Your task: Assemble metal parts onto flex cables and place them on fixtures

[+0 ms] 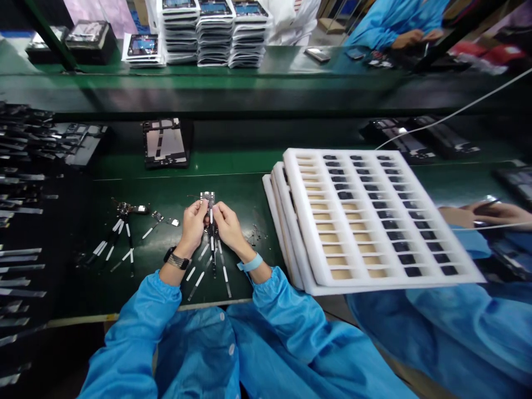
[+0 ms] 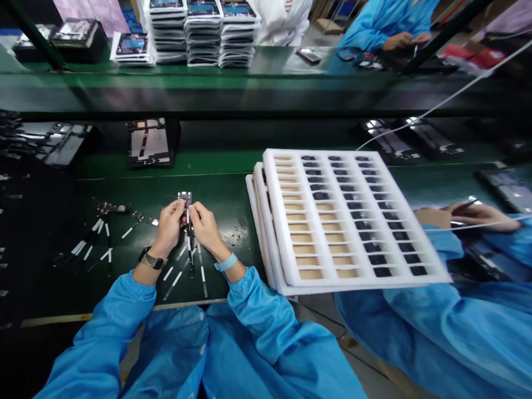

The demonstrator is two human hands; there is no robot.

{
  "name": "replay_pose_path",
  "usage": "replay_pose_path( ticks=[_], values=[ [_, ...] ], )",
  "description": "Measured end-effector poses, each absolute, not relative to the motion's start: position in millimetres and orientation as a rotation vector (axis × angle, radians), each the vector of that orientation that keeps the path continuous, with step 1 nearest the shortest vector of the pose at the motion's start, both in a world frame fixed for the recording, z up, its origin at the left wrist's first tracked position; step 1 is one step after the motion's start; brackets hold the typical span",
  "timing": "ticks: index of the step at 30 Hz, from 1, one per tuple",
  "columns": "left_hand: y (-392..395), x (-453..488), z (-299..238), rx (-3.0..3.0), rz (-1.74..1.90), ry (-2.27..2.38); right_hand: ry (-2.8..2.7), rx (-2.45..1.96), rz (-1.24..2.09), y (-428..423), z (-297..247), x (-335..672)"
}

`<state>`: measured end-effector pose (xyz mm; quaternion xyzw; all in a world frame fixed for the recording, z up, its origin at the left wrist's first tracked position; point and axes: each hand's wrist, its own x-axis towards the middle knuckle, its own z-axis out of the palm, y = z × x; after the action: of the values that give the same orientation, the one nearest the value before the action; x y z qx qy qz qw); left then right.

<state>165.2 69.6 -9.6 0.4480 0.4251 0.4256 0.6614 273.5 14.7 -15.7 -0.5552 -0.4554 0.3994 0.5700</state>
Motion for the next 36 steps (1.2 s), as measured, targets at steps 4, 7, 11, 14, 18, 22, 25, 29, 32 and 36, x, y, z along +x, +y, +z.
replay_pose_path(
  ticks=[4, 7, 11, 14, 18, 22, 25, 29, 32, 36],
  values=[
    [70, 165, -14, 0.921, 0.923, 0.907, -1.003, -1.248, 0.963, 13, -12, 270],
    [70, 166, -15, 0.848, 0.898, 0.879, -0.95, -1.246, 1.006, 11, -13, 265],
    [71, 165, -13, 0.766, 0.887, 0.855, -0.943, -1.298, 0.986, 10, -14, 262],
    [71, 163, -11, 0.786, 0.863, 0.823, -0.961, -1.277, 1.006, 11, -13, 267],
    [70, 159, -8, 0.917, 0.833, 0.851, -0.979, -1.286, 0.969, 14, -11, 279],
    [73, 157, -10, 1.071, 0.817, 0.904, -1.007, -1.342, 0.902, 16, -12, 282],
    [78, 155, -11, 1.209, 0.844, 0.948, -1.021, -1.376, 0.863, 17, -15, 282],
    [84, 150, -12, 1.423, 0.983, 1.095, -1.085, -1.392, 0.848, 19, -18, 283],
    [86, 148, -11, 1.46, 1.0, 1.139, -1.128, -1.406, 0.848, 20, -18, 284],
    [87, 151, -6, 1.424, 1.001, 1.064, -1.106, -1.373, 0.875, 19, -12, 285]
  ],
)
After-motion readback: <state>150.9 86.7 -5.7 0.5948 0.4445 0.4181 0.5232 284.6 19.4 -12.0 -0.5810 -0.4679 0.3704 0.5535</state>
